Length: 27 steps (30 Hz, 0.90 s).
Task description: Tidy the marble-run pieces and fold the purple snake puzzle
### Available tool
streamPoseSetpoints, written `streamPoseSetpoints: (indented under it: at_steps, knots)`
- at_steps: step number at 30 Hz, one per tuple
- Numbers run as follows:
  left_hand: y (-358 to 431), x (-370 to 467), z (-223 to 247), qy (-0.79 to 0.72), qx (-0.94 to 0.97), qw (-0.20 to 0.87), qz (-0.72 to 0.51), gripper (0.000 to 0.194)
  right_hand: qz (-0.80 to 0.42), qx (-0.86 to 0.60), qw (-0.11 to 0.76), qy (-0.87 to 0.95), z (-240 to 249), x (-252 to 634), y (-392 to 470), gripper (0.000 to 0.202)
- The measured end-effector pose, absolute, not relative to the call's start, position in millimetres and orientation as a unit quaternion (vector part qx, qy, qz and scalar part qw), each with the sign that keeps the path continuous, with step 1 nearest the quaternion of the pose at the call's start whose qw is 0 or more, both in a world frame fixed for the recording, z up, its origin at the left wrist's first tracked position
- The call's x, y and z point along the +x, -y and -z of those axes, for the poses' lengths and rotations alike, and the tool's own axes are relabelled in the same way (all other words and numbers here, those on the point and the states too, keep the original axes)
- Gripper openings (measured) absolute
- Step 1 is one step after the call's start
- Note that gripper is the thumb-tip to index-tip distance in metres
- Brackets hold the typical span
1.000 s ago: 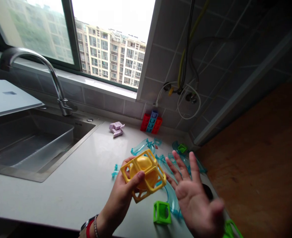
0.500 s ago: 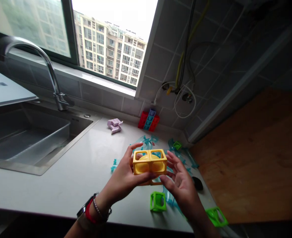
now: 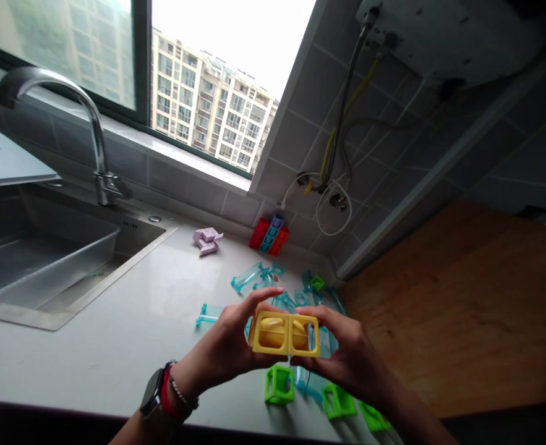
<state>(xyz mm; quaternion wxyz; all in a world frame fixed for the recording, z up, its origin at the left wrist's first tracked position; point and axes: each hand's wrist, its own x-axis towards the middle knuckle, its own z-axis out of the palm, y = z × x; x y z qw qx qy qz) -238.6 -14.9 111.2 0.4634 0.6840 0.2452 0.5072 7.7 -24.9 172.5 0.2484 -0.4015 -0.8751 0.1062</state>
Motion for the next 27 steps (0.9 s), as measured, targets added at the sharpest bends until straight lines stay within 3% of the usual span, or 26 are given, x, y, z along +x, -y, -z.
streamPoseSetpoints:
  at_steps: [6, 15, 20, 27]
  knots:
    - [12.9, -238.0, -103.1, -0.256, 0.709, 0.396, -0.525, 0.086, -0.065, -0.361, 0.221, 0.903, -170.7, 15.6, 25.6, 0.076]
    - [15.1, -226.2, -87.2, -0.299, 0.783, 0.231, -0.495, 0.094, -0.051, -0.394, 0.142, 0.907, -165.2, 18.9, 26.4, 0.077]
    - [16.5, -222.8, -81.9, -0.316, 0.786, 0.234, -0.478, 0.099, -0.045, -0.413, 0.123, 0.901, -166.2, 10.1, 26.6, 0.077]
    - [22.9, -220.6, -85.6, -0.294, 0.765, 0.31, -0.482, 0.09, -0.043, -0.409, 0.045, 0.91, -191.2, -2.0, 31.3, 0.078]
